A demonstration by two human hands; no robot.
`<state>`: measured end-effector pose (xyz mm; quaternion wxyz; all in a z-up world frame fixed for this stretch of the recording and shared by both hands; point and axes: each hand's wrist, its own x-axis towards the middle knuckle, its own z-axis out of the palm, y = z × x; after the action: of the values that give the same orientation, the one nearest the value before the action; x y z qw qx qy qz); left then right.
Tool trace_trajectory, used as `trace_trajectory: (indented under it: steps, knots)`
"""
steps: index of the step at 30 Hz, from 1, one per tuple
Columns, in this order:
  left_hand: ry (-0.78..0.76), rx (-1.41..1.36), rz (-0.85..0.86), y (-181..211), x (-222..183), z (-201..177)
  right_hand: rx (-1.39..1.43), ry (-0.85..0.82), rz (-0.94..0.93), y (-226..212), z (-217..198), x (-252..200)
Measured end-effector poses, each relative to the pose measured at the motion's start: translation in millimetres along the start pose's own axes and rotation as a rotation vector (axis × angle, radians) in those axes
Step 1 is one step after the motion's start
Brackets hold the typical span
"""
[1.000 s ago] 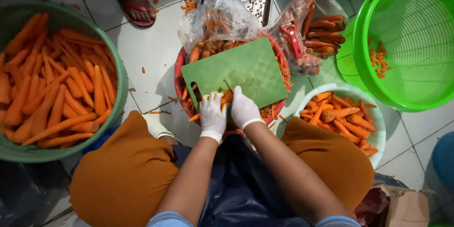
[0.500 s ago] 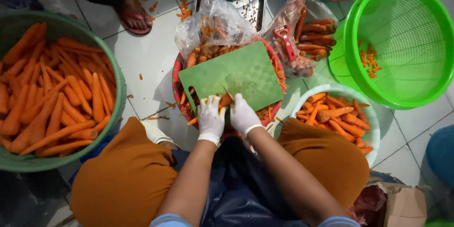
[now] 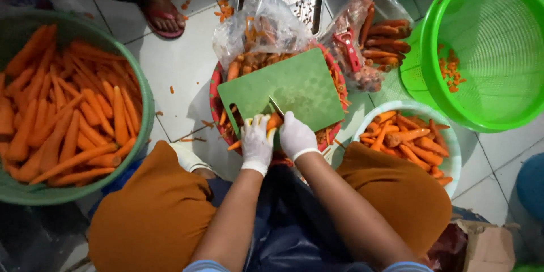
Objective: Slicing whole carrots into wavy rounds using a manual slicer on a green cutting board.
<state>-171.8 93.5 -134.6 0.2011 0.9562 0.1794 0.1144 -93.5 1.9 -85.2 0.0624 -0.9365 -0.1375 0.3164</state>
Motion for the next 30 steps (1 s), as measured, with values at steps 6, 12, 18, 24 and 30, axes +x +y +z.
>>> trace_trajectory:
  steps: [6, 12, 18, 24, 30]
  knots:
    - [-0.008, -0.053, -0.003, -2, 3, 5, -0.017, 0.231, -0.111, 28, 55, 8]
    - [0.006, -0.012, -0.001, 0, 3, 1, 0.012, 0.114, -0.079, 14, 29, 16]
    - [0.006, -0.030, 0.003, -2, 4, 2, 0.000, 0.241, -0.111, 23, 52, 8]
    - [-0.007, -0.066, -0.013, 2, -1, 1, -0.028, 0.301, -0.157, 34, 49, 4]
    - [-0.017, -0.094, -0.023, 5, 0, -10, 0.020, 0.309, -0.156, 36, -2, -3]
